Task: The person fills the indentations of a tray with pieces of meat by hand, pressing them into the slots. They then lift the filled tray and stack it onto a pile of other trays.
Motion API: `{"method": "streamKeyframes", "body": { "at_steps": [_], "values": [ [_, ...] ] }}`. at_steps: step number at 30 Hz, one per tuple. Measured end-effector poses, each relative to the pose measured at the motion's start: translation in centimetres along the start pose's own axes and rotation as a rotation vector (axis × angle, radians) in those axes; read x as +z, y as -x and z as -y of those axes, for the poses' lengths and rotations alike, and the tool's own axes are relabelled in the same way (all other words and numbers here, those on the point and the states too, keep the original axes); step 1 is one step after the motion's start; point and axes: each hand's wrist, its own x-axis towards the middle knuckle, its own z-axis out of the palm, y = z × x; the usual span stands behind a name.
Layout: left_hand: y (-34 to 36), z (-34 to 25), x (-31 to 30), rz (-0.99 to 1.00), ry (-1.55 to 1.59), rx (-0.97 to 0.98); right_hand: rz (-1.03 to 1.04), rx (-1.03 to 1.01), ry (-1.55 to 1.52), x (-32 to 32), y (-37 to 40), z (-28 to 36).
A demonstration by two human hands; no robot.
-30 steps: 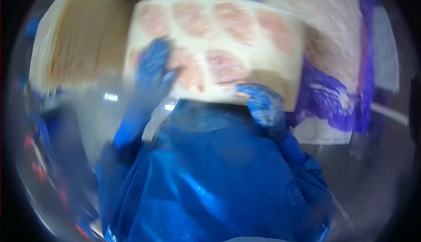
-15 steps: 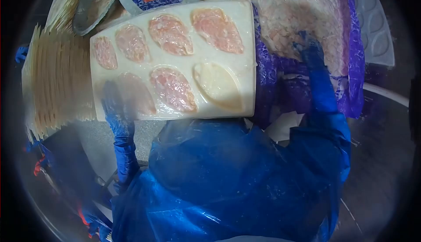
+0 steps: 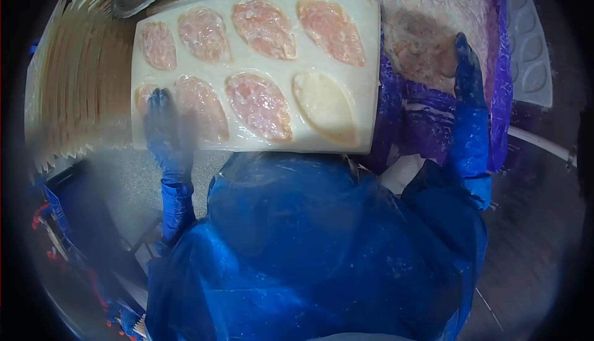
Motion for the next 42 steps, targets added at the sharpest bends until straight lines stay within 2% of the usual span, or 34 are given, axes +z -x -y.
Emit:
{"method": "streamKeyframes", "body": {
  "at_steps": [2, 4, 6, 8, 10, 11, 12, 13, 14, 15, 16, 18, 19, 20, 22, 24, 26, 28, 30, 32, 33, 34, 36, 37, 38, 40, 42],
  "values": [
    [0.2, 0.4, 0.3, -0.019, -0.001, 0.012, -0.002, 0.048, -0.341, 0.6, -2.3, 3.0],
    [0.3, 0.5, 0.3, -0.038, -0.008, 0.008, 0.028, -0.027, -0.664, 0.9, -4.4, 5.9],
    [0.5, 0.6, 0.0, -0.016, 0.006, -0.008, 0.141, -0.290, -1.159, 3.9, -6.3, 7.9],
    [0.5, 1.2, 0.4, -0.036, 0.032, 0.000, 0.255, -0.530, -1.421, 6.3, -6.3, 11.4],
    [0.9, 1.5, 0.3, -0.057, 0.069, 0.015, 0.031, -0.138, -0.469, 1.8, 0.6, 21.3],
    [1.4, 1.5, 0.1, -0.007, 0.150, -0.076, 0.165, -0.383, -0.247, 1.9, 2.2, 22.1],
    [1.7, 1.5, 0.0, 0.000, 0.143, -0.081, 0.294, -0.625, -0.018, 2.2, 3.4, 22.6],
    [2.0, 1.6, 0.1, -0.029, 0.079, -0.099, 0.300, -0.626, -0.026, 2.0, 4.7, 22.7],
    [2.3, 1.3, 0.1, -0.058, 0.015, -0.115, 0.308, -0.503, -0.043, 1.7, 5.9, 22.5],
    [1.4, -0.7, -0.7, -0.058, 0.013, -0.119, 0.317, -0.381, -0.057, 1.5, 6.6, 22.2],
    [0.2, -3.1, -1.3, -0.050, 0.011, -0.122, 0.324, -0.379, -0.062, 1.7, 6.8, 22.2],
    [-2.1, -8.1, -1.7, -0.017, 0.592, -0.103, 0.013, -0.559, 0.291, 2.6, 5.9, 22.9],
    [-2.6, -9.5, -0.2, 0.087, 0.862, -0.057, -0.005, -0.234, -0.054, 3.8, 4.5, 25.6],
    [-2.8, -10.7, 1.3, 0.199, 1.128, -0.007, -0.014, -0.234, -0.058, 5.4, 4.0, 26.2],
    [-2.7, -13.6, 2.4, 0.182, 0.577, 0.477, 0.186, -0.262, 0.183, 8.1, 3.5, 26.0],
    [-1.9, -15.3, 3.7, 0.314, 0.585, 0.507, 0.230, -0.232, 0.130, 8.0, 2.6, 25.5],
    [-1.4, -15.8, 3.6, 0.263, 0.531, 0.519, 0.278, -0.187, 0.080, 7.2, 1.7, 24.5],
    [-1.2, -16.0, 3.6, 0.272, 0.533, 0.468, 0.242, -0.004, -0.290, 5.7, 0.5, 22.5],
    [-1.0, -16.3, 3.3, 0.271, 0.521, 0.441, 0.269, -0.052, -0.360, 5.1, -0.1, 22.3],
    [-1.0, -16.6, 3.1, 0.271, 0.495, 0.451, 0.166, -0.257, -0.503, 5.4, 0.6, 24.5],
    [-0.8, -16.6, 3.2, 0.274, 0.491, 0.452, 0.182, -0.417, -0.300, 6.6, 1.1, 24.9],
    [-0.7, -16.5, 3.4, 0.283, 0.502, 0.453, 0.178, -0.415, -0.303, 7.2, 1.3, 25.2],
    [-1.0, -16.5, 3.4, 0.287, 0.506, 0.462, 0.275, -0.587, 0.036, 8.3, 0.6, 25.3],
    [-1.1, -16.7, 3.1, 0.285, 0.502, 0.457, 0.181, -0.618, -0.167, 11.6, -0.5, 22.0],
    [-1.1, -16.7, 2.9, 0.282, 0.499, 0.452, 0.180, -0.622, -0.168, 10.4, -0.9, 21.6],
    [-0.8, -16.5, 3.0, 0.291, 0.499, 0.446, 0.399, 0.006, -0.943, 7.1, -2.3, 20.6],
    [-0.6, -16.3, 3.1, 0.301, 0.508, 0.431, -0.132, -0.680, 0.715, 6.9, -2.7, 10.3]
  ]
}}
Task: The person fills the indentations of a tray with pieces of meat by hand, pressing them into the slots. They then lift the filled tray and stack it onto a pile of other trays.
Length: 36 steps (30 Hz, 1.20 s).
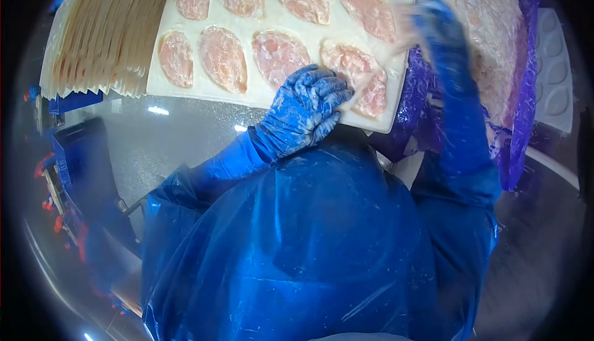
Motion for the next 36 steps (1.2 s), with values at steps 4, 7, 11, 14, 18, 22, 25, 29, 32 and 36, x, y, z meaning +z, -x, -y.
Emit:
{"method": "streamKeyframes", "body": {
  "at_steps": [4, 7, 11, 14, 18, 22, 25, 29, 32, 36],
  "values": [
    [-0.4, 0.7, -0.7, -0.046, 0.042, 0.001, -0.445, 0.750, -0.541, -7.6, 3.1, -2.9],
    [-2.9, 2.9, -1.2, -0.037, 0.011, 0.069, -0.204, 1.137, -0.860, -11.4, 1.3, 2.1],
    [-5.0, 6.4, -1.2, 0.142, 0.005, 0.185, 0.109, 0.198, -0.693, -12.8, 0.2, 11.3],
    [-4.9, 7.4, -2.5, 0.177, -0.146, 0.267, 0.192, 0.256, -0.821, -13.5, 2.6, 11.9],
    [-4.8, 7.0, -0.9, 0.054, -0.018, 0.299, 0.114, 0.396, -0.607, -15.1, 3.4, 12.9],
    [-2.5, 5.3, -0.3, 0.186, -0.318, 0.196, 0.180, 0.417, -0.890, -9.9, 1.1, 12.2],
    [-1.2, 2.5, 1.3, 0.107, 1.086, -0.498, 0.046, -0.119, -0.400, -7.2, -4.2, 7.8],
    [-4.3, 3.2, 0.8, 0.069, 0.431, -0.047, 0.042, 0.262, -0.359, -10.5, -8.7, 8.4],
    [-5.5, 6.4, 0.4, 0.175, -0.182, 0.238, -0.041, 0.487, -0.610, -12.3, -5.7, 10.9],
    [-2.8, 6.6, -2.8, 0.279, -0.301, 0.117, 0.238, 0.225, -0.694, -14.0, 3.6, 17.3]
  ]
}}
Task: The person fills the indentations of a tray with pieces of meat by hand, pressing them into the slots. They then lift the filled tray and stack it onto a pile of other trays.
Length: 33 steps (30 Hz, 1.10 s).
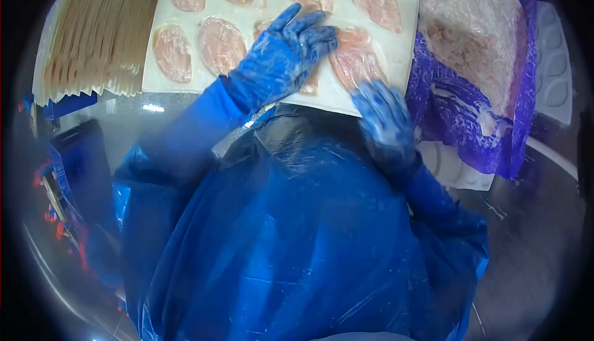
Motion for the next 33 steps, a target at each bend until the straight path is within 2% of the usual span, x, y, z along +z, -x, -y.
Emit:
{"method": "streamKeyframes", "body": {
  "at_steps": [1, 2, 4, 5, 6, 9, 10, 11, 12, 13, 14, 16, 18, 19, 20, 22, 23, 24, 27, 28, 29, 30, 31, 32, 33],
  "values": [
    [0.6, -0.7, -0.5, 0.056, -0.019, -0.111, 0.003, -0.003, -0.003, -0.4, 0.7, 0.1],
    [0.6, -1.8, -0.7, 0.063, -0.013, -0.115, -0.008, 0.053, 0.041, -0.8, 1.5, 0.3],
    [-1.2, -4.0, -0.4, -0.017, 0.265, 0.042, -0.021, 0.131, 0.089, -0.9, 1.8, 1.0],
    [-1.2, -4.0, 2.6, 0.008, 0.315, 0.046, 0.030, 0.126, 0.014, -0.5, 1.1, 1.7],
    [-1.3, -3.9, 2.3, 0.007, 0.318, 0.050, 0.079, 0.116, -0.063, -0.3, 0.5, 2.1],
    [-1.1, -4.5, 1.7, 0.019, 0.036, -0.154, 0.044, 0.134, 0.015, 0.7, -0.9, 1.5],
    [-0.1, -5.8, 1.9, 0.015, 0.034, -0.152, -0.005, 0.125, 0.085, 1.1, -1.1, 1.2],
    [1.0, -7.2, 1.9, -0.021, 0.176, -0.173, 0.070, 0.182, -0.033, 0.7, -0.3, 1.8],
    [1.5, -8.0, 1.5, -0.057, 0.317, -0.190, 0.058, 0.180, -0.026, 0.5, 0.5, 1.6],
    [1.9, -8.2, 0.9, 0.065, 0.265, -0.171, 0.086, 0.119, 0.012, 0.5, 1.8, 1.0],
    [1.8, -7.9, 0.3, 0.067, 0.271, -0.170, 0.122, 0.062, 0.046, 0.4, 2.9, 0.7],
    [1.1, -6.8, -1.1, -0.040, 0.173, -0.149, 0.072, 0.091, -0.024, -1.5, 1.2, 0.6],
    [0.2, -6.5, -0.8, -0.068, 0.186, -0.176, -0.020, 0.272, 0.007, -1.0, -1.4, 1.2],
    [0.0, -6.3, 0.3, -0.075, 0.235, -0.146, 0.094, 0.145, 0.134, 0.6, -1.1, 1.0],
    [-0.5, -5.7, 0.7, -0.086, 0.279, -0.108, 0.080, 0.131, 0.140, 0.5, -1.6, 0.6],
    [-0.5, -5.3, 1.5, -0.107, 0.235, -0.110, 0.048, 0.168, -0.111, -0.1, -0.9, -0.1],
    [-1.0, -5.1, 1.4, -0.175, 0.187, -0.161, -0.034, 0.174, -0.035, -1.2, -1.3, -0.3],
    [-1.4, -5.0, 1.5, -0.239, 0.143, -0.212, -0.031, 0.172, -0.033, -0.8, -2.0, -0.3],
    [-2.6, -4.7, 3.8, -0.268, 0.154, -0.152, 0.087, 0.199, 0.201, 1.0, -4.5, -0.1],
    [-2.4, -4.1, 4.0, -0.289, 0.152, -0.117, 0.075, 0.154, 0.181, 1.0, -4.5, -0.8],
    [-2.1, -3.8, 3.6, -0.281, 0.294, -0.156, -0.047, 0.168, -0.130, 0.8, -3.9, -1.9],
    [-1.6, -3.8, 3.4, -0.321, 0.307, -0.192, -0.155, 0.178, -0.448, 1.0, -4.4, -2.6],
    [0.0, -3.3, 2.1, -0.379, 0.226, -0.235, -0.154, 0.130, -0.484, 1.2, -5.7, -2.1],
    [1.3, -2.8, 0.6, -0.430, 0.156, -0.268, -0.037, 0.113, -0.363, 1.0, -6.8, -1.4],
    [2.8, -1.2, -1.4, -0.448, 0.298, -0.313, 0.071, 0.108, -0.228, 1.0, -7.4, -0.8]
  ]
}}
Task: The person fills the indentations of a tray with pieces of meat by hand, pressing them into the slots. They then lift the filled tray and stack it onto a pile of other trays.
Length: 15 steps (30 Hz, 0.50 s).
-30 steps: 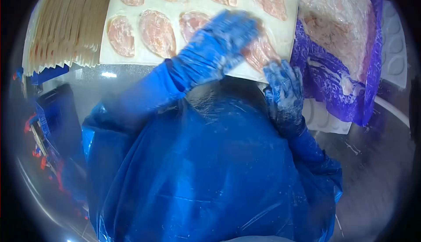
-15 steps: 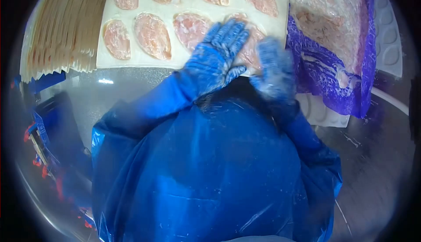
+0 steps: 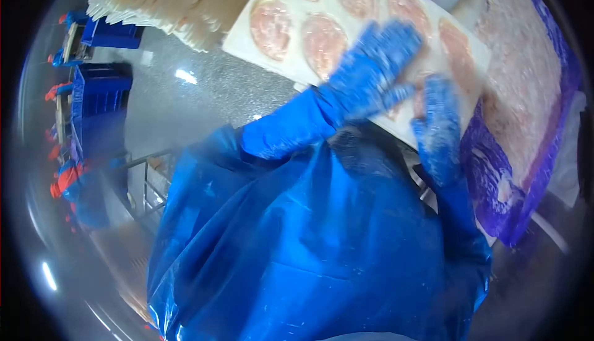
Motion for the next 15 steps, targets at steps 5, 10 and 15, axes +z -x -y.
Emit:
{"method": "streamKeyframes", "body": {
  "at_steps": [5, 10, 15],
  "values": [
    [4.3, 12.1, -6.2, -0.149, -0.623, -0.222, -0.216, -0.119, 0.252, -0.5, -4.1, -3.3],
    [4.4, 12.0, -5.0, 0.029, -0.497, -0.204, -0.614, 0.006, 0.438, -3.2, -11.0, -15.5],
    [4.8, 11.9, -4.8, 0.053, -0.440, -0.196, -0.625, 0.022, 0.444, -3.8, -12.1, -16.5]
  ]
}}
